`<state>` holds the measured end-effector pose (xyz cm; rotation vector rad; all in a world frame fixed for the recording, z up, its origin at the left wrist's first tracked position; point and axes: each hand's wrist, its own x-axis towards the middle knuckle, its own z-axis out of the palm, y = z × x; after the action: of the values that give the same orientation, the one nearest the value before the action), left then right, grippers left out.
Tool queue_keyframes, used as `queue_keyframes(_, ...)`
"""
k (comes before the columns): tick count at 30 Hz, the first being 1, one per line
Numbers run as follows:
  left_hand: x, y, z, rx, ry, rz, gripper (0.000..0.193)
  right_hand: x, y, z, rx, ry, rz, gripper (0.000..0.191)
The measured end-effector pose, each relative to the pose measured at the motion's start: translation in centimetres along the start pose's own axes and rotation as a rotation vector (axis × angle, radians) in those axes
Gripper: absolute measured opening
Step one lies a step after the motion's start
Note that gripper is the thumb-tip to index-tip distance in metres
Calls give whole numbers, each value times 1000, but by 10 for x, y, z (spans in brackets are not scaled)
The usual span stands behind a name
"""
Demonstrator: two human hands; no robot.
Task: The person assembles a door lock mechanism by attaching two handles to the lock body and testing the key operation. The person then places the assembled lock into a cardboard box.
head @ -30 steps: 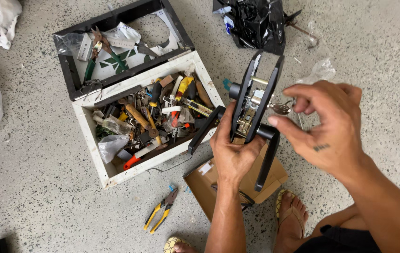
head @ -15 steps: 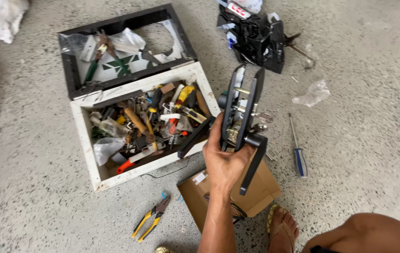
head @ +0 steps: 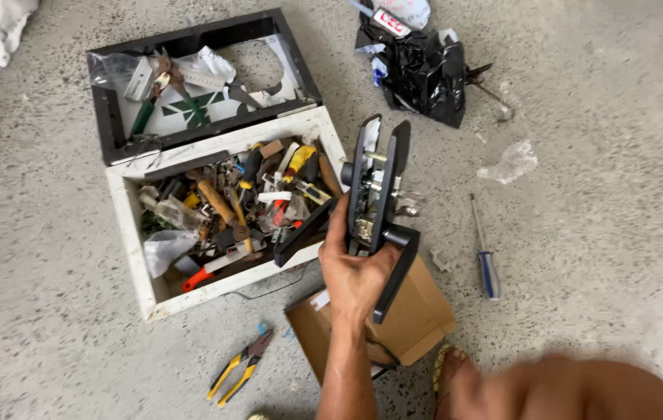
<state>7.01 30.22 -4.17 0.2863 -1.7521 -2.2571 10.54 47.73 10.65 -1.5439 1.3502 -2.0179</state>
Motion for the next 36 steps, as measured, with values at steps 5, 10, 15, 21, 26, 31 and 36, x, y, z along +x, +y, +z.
queue_keyframes(5,-2,1,7,-36,-7,20,70,-12,25,-30,-238,685,211,20)
queue_keyframes(10,-10,-5,7,55,-87,85,76,-10,66,-24,-927,639,294,35)
queue_keyframes(15,-17,-12,11,-16,-130,94,80,-8,65,-15,-1099,674,463,32)
queue_keyframes(21,-17,-20,7,113,-119,299,79,-29,69,-25,-1068,602,404,9)
queue_keyframes(26,-17,-20,2,222,-133,357,79,-49,67,-59,131,957,850,16)
queue_keyframes(31,-13,-14,-3,326,-159,425,81,-44,57,-54,-262,824,738,17)
queue_keyframes(36,-7,-9,-6,313,-139,393,81,-31,59,-32,-1146,641,531,22)
